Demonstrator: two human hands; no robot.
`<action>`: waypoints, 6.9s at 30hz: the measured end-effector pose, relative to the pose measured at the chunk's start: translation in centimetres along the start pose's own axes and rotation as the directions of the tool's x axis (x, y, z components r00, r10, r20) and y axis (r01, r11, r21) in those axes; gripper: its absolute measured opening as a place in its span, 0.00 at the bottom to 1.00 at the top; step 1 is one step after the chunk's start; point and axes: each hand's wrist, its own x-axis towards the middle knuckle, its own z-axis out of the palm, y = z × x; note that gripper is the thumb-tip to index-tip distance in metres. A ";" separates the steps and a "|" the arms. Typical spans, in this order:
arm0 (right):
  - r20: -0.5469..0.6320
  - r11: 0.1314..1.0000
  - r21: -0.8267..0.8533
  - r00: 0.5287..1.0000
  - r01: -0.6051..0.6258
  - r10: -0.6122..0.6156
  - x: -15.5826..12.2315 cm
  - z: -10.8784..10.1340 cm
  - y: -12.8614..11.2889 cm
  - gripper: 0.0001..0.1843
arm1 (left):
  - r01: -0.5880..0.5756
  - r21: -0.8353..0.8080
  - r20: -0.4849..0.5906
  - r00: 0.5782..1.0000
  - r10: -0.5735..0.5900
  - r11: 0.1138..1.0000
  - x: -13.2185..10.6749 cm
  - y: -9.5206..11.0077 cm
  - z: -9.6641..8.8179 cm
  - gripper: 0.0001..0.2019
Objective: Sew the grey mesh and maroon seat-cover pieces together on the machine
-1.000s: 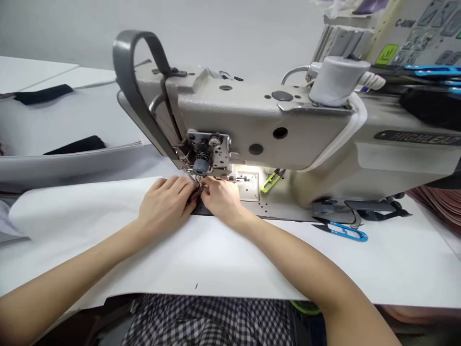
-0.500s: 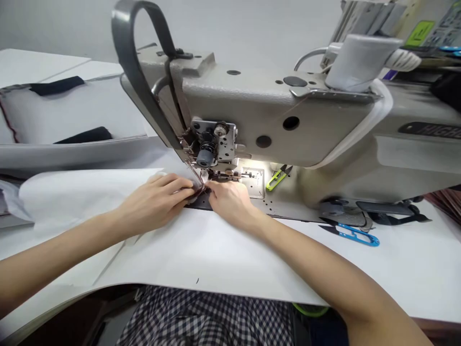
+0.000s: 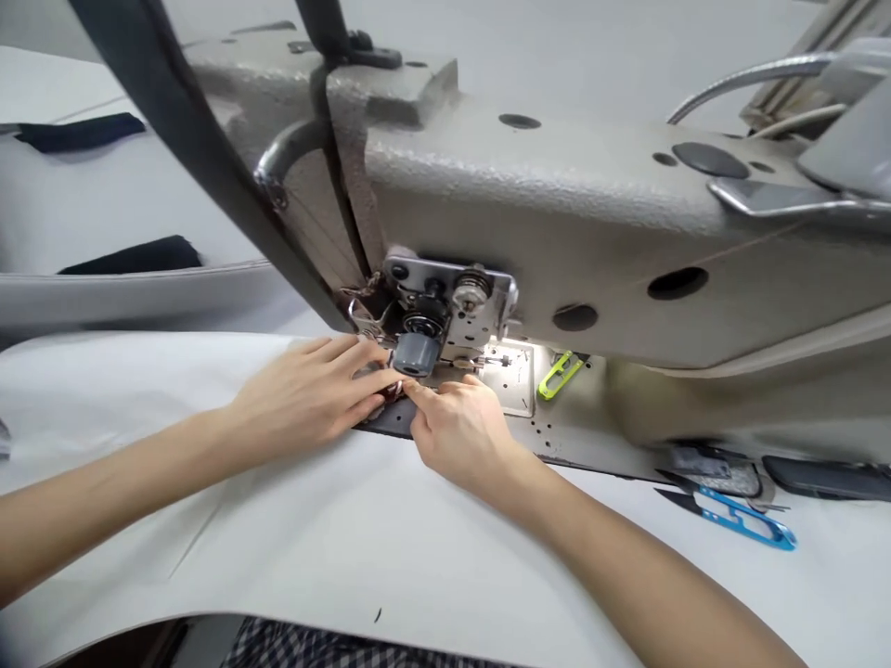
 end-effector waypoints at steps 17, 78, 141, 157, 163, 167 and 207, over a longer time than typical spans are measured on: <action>-0.226 0.999 0.025 0.974 0.025 -0.018 0.4 1.3 0.8 0.19 | -0.028 -0.076 -0.241 0.971 0.009 0.997 0.3 -1.1 1.3 0.11; -0.227 0.996 0.078 0.973 0.047 -0.028 0.0 1.1 0.9 0.16 | 0.091 -0.149 -0.191 0.974 -0.119 0.985 1.4 0.0 1.5 0.09; -0.239 0.748 -0.023 0.723 0.664 -0.649 -0.7 2.8 -4.5 0.15 | 0.991 0.103 0.229 0.065 -0.971 0.091 -29.3 4.8 -11.9 0.19; -0.112 0.198 -0.245 0.176 0.949 -0.978 10.8 10.3 -30.3 0.22 | 0.655 -0.627 0.185 -0.400 -0.898 -0.421 -30.2 16.1 -6.2 0.21; -0.034 -0.124 -0.273 -0.138 0.954 -0.990 13.1 9.6 -35.4 0.13 | 0.601 -0.721 -0.022 -0.517 -0.856 -0.345 -27.6 14.4 -4.4 0.34; -0.137 -0.101 -0.345 -0.157 0.933 -0.978 13.6 5.9 -37.1 0.14 | 0.707 -0.696 -0.313 -0.459 -0.831 -0.129 -25.5 10.8 -5.7 0.35; 0.180 0.065 -0.475 0.169 0.878 -0.969 11.8 -4.0 -44.6 0.12 | 0.770 -0.617 -0.146 0.092 -0.985 0.163 -36.1 4.8 -16.7 0.16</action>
